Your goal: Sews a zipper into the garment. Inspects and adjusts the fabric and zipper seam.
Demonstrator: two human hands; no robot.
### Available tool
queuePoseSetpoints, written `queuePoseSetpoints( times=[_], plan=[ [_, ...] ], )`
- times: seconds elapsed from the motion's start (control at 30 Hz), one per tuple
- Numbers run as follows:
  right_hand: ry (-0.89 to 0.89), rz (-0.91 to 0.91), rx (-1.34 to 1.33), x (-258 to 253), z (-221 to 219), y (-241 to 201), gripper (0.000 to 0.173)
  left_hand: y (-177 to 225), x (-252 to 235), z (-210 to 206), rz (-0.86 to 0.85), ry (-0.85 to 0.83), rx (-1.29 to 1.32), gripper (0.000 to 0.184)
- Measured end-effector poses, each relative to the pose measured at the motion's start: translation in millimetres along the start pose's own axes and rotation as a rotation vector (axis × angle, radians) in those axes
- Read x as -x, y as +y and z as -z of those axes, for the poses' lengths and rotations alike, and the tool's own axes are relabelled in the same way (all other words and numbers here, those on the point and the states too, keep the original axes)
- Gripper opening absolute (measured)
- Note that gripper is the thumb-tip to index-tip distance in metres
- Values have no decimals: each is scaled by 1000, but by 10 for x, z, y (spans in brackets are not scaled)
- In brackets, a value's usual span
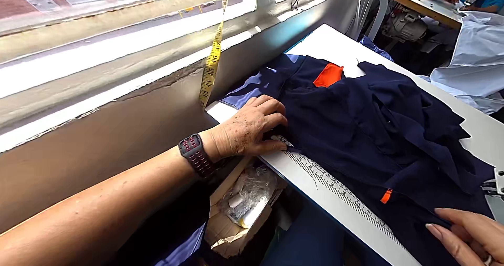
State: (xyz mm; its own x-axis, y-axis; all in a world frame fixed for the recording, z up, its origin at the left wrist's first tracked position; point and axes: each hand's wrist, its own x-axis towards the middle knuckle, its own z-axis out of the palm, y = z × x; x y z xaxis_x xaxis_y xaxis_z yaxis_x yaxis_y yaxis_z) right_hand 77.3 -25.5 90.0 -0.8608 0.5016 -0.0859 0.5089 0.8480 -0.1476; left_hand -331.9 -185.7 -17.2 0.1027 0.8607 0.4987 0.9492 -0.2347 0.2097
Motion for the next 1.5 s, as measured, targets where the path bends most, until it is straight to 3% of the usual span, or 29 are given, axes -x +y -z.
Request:
queuePoseSetpoints(
  times=[0.1, 0.2, 0.3, 0.4, 0.57, 0.67, 0.77, 0.83, 0.9, 1.0, 1.1, 1.2, 1.3, 1.43, 1.5],
  plan=[
    [171, 251, -209, -356, -222, -455, 24, 61, 6, -13, 68, -49, 70, 32],
    [471, 351, -120, -944, -843, -695, 38, 76, -3, -23, 118, -83, 114, 29],
    [510, 328, -131, -1327, -1132, -808, 33, 63, 14, 31, 118, -101, 147, 25],
    [520, 323, -123, -1433, -1135, -830, 28, 36, 111, 114, 151, -143, 211, 26],
    [590, 487, -30, -1449, -1181, -946, 32, -14, 162, 163, 142, -176, 332, 18],
    [643, 562, -157, -1552, -1195, -1056, 22, -19, 123, 169, 87, -203, 311, 9],
    [540, 621, -442, -1456, -966, -1108, 17, 20, 113, 189, 34, -208, 227, 8],
    [235, 476, -652, -1237, -779, -1035, 12, 33, 119, 193, 7, -184, 193, 8],
    [-94, 332, -769, -1000, -610, -819, 20, 27, 104, 220, -13, -184, 163, 9],
    [-308, 231, -750, -675, -417, -419, 31, 4, 53, 280, -19, -194, 132, 13],
    [-408, 116, -657, -412, -315, -182, 29, -36, -3, 344, 64, -241, 234, 11],
    [-424, -25, -675, -288, -347, -20, 25, -67, -79, 475, 273, -347, 411, 17],
    [-270, -125, -506, -281, -448, 140, 25, -110, -109, 550, 391, -351, 512, 16],
    [-105, -99, -171, -378, -321, 131, 51, -91, -100, 607, 521, -321, 514, 11],
    [19, 10, -88, -436, -175, -100, 47, -104, -72, 599, 554, -312, 563, 11]
  ],
)
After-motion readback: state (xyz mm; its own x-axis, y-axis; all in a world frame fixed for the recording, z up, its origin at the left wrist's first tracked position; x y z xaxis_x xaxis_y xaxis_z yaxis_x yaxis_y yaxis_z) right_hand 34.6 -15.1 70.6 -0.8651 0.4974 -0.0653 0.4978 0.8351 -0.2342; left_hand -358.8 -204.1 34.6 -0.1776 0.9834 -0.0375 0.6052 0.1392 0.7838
